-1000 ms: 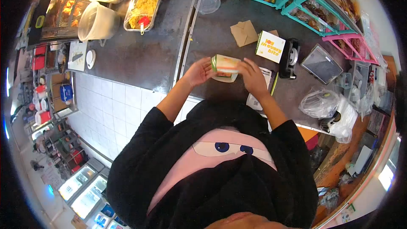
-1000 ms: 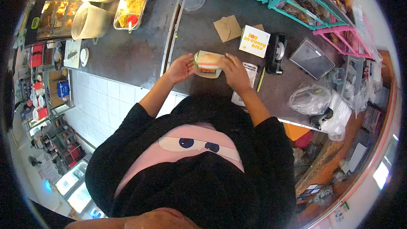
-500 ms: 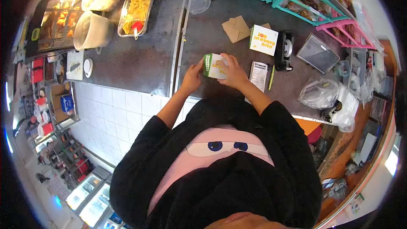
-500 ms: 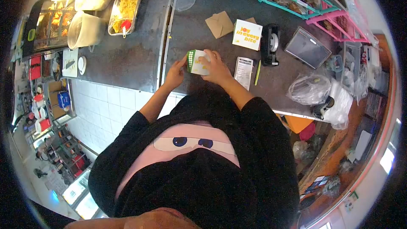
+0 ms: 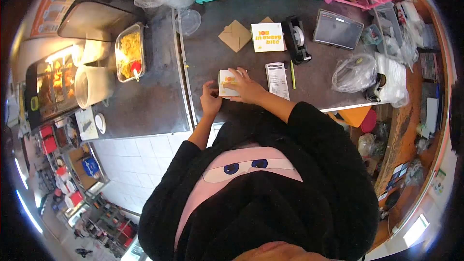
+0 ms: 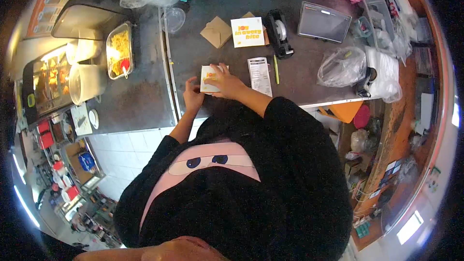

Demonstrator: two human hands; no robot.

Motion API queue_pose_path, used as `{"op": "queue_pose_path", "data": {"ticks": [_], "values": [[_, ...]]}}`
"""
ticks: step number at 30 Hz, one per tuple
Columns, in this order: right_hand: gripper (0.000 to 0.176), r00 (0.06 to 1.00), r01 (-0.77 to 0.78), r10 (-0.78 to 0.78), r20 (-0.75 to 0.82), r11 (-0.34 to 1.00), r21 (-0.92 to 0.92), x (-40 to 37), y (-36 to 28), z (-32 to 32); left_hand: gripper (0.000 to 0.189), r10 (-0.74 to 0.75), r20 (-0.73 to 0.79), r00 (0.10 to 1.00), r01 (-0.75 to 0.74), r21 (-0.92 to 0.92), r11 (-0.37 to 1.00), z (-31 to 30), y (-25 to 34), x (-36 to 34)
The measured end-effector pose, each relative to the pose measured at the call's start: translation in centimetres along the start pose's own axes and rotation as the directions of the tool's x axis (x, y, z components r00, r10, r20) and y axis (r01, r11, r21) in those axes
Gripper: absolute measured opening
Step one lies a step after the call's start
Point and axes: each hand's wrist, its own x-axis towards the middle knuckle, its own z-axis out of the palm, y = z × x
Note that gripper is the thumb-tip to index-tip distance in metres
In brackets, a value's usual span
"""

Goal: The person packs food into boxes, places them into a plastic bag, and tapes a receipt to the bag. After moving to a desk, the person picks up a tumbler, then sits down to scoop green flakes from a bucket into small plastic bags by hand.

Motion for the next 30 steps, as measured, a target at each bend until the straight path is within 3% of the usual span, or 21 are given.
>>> {"op": "queue_pose_path", "data": {"ticks": [2, 5, 8, 9, 11, 12, 13, 14, 16, 18, 20, 21, 24, 27, 28, 30], "values": [[0.059, 0.998, -0.033, 0.036, 0.049, 0.998, -0.058, -0.3, -0.2, -0.2, 0.06, -0.01, 0.208, 0.978, -0.021, 0.148, 0.989, -1.5, -0.4, 0.9], [0.056, 0.994, -0.088, 0.096, 0.047, 0.985, -0.149, -0.2, -0.9, 0.1, 0.065, 0.092, 0.512, 0.854, -0.213, 0.183, 0.96, -3.7, -0.8, 3.5], [0.051, 0.997, -0.072, 0.072, -0.009, 0.985, -0.156, -0.7, -1.5, -1.3, 0.076, -0.128, 0.349, 0.928, 0.068, 0.179, 0.981, -3.7, 2.5, 4.1], [0.049, 0.998, -0.052, 0.047, -0.035, 0.987, -0.151, -0.9, -1.6, -2.3, 0.079, -0.07, 0.342, 0.937, -0.027, 0.271, 0.962, -3.0, 2.9, 4.2], [0.045, 0.964, -0.039, 0.049, -0.262, 0.998, 0.046, -2.0, 0.4, -3.8, 0.086, 0.05, 0.341, 0.939, -0.207, 0.442, 0.873, -2.1, 2.9, 4.0], [0.043, 0.928, -0.013, 0.063, -0.368, 0.991, 0.136, -3.0, 1.5, -4.8, 0.084, 0.044, 0.345, 0.938, -0.192, 0.409, 0.892, -1.8, 2.3, 4.1], [0.044, 0.806, -0.184, 0.212, -0.553, 0.977, 0.106, -4.6, 2.0, -6.9, 0.083, 0.045, 0.349, 0.936, -0.182, 0.372, 0.91, -1.3, 1.6, 4.4], [0.045, 0.623, -0.352, 0.322, -0.712, 0.929, 0.113, -6.3, 2.2, -9.1, 0.081, 0.042, 0.356, 0.934, -0.168, 0.332, 0.928, -0.8, 1.3, 4.5], [0.044, 0.158, -0.611, 0.502, -0.85, 0.726, 0.315, -7.8, 5.2, -11.5, 0.078, 0.06, 0.371, 0.927, -0.134, 0.177, 0.975, -0.7, 3.5, 3.9], [0.052, 0.033, -0.761, 0.763, -0.646, 0.438, 0.479, -9.6, 11.1, -10.8, 0.081, 0.067, 0.417, 0.906, -0.099, 0.058, 0.993, -0.4, 3.6, 4.0], [0.058, 0.089, -0.548, 0.989, -0.115, 0.145, 0.824, -9.0, 12.4, -13.9, 0.09, 0.163, 0.44, 0.883, -0.194, 0.026, 0.981, 0.4, 3.7, 5.1], [0.061, 0.182, -0.437, 0.97, 0.164, -0.07, 0.897, -8.9, 13.0, -15.1, 0.094, 0.205, 0.449, 0.869, -0.235, 0.01, 0.972, 0.9, 3.8, 5.4], [0.06, 0.255, -0.466, 0.924, 0.284, -0.14, 0.874, -8.8, 16.8, -15.4, 0.109, 0.226, 0.56, 0.797, -0.276, 0.003, 0.961, 2.1, 6.0, 6.7], [0.047, 0.321, -0.147, 0.94, 0.113, -0.068, 0.987, -11.6, 16.8, -11.4, 0.114, 0.233, 0.495, 0.837, -0.379, 0.218, 0.899, 2.9, 8.2, 6.0], [0.045, 0.326, -0.057, 0.943, 0.063, -0.047, 0.997, -12.8, 16.7, -9.5, 0.112, 0.168, 0.51, 0.844, -0.337, 0.26, 0.905, 2.9, 8.4, 5.9], [0.043, 0.291, -0.067, 0.953, -0.085, 0.109, 0.992, -14.6, 15.0, -7.1, 0.109, 0.031, 0.527, 0.849, -0.246, 0.343, 0.907, 3.0, 8.8, 5.2]]}}
